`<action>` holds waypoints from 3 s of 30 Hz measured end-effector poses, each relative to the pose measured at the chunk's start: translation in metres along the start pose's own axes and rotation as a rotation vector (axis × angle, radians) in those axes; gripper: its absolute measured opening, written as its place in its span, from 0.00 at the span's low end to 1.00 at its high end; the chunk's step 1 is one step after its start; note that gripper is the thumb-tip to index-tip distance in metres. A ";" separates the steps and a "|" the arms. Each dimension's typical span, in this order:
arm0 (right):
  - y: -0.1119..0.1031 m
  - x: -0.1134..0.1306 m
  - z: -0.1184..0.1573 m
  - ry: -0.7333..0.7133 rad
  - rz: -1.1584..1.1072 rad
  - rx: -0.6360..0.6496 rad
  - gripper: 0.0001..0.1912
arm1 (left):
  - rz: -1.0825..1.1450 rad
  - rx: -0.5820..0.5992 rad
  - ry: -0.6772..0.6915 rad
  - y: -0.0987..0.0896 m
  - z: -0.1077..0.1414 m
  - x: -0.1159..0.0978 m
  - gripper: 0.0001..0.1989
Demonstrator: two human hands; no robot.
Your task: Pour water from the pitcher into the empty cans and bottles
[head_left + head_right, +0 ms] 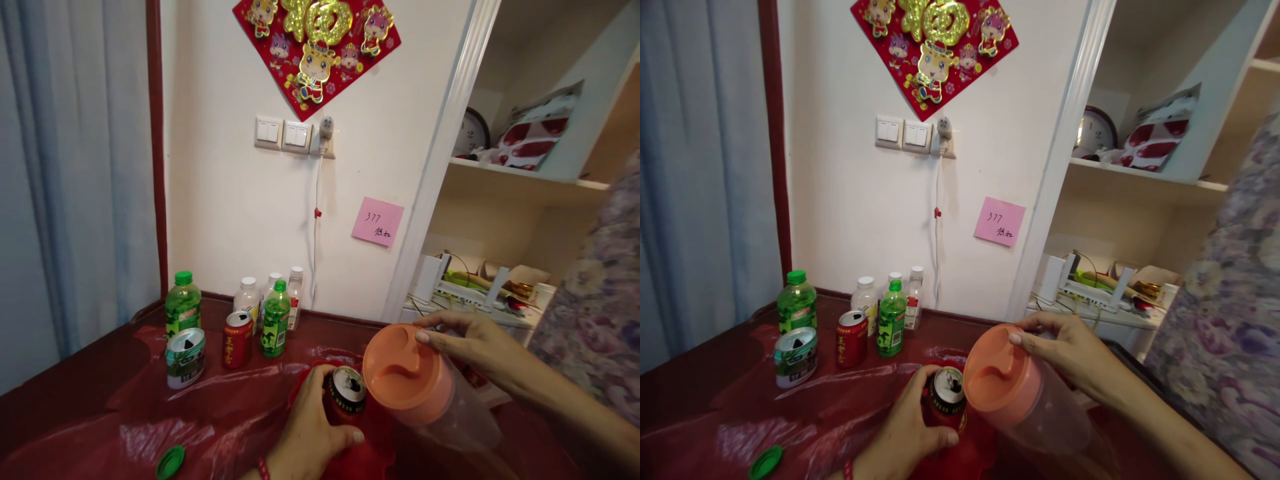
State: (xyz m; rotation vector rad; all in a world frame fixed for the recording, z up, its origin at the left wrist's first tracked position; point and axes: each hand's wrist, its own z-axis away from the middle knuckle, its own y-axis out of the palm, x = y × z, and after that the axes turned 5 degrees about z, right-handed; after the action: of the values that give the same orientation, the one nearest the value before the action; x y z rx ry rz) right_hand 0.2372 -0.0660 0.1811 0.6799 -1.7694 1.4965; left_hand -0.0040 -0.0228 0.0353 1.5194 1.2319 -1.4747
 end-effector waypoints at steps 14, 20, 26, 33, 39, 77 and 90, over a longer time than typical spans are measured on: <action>0.001 0.003 0.000 0.013 0.069 0.004 0.31 | -0.002 -0.007 -0.016 0.000 0.000 -0.005 0.36; 0.001 0.002 0.000 0.002 0.066 -0.020 0.29 | 0.017 0.004 0.014 0.000 0.001 -0.002 0.34; 0.002 0.000 -0.001 -0.012 0.041 -0.029 0.27 | -0.014 -0.018 -0.003 0.000 0.000 0.000 0.34; 0.002 0.003 0.001 0.007 0.081 -0.033 0.28 | 0.004 0.008 0.026 -0.001 0.000 -0.003 0.34; 0.002 0.012 0.004 0.022 0.098 -0.021 0.29 | 0.000 -0.005 0.032 -0.001 0.001 -0.001 0.34; 0.001 -0.081 0.035 0.112 -0.746 -0.334 0.22 | 0.015 -0.078 0.092 -0.010 -0.014 0.000 0.33; 0.005 -0.098 0.032 0.084 -0.878 -0.407 0.20 | 0.004 -0.095 0.108 -0.011 -0.021 0.010 0.34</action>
State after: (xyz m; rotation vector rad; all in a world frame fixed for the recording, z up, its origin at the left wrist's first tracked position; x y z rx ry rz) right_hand 0.2873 -0.1013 0.0981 0.9790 -1.3552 0.5459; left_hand -0.0079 0.0016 0.0293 1.5540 1.3421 -1.3267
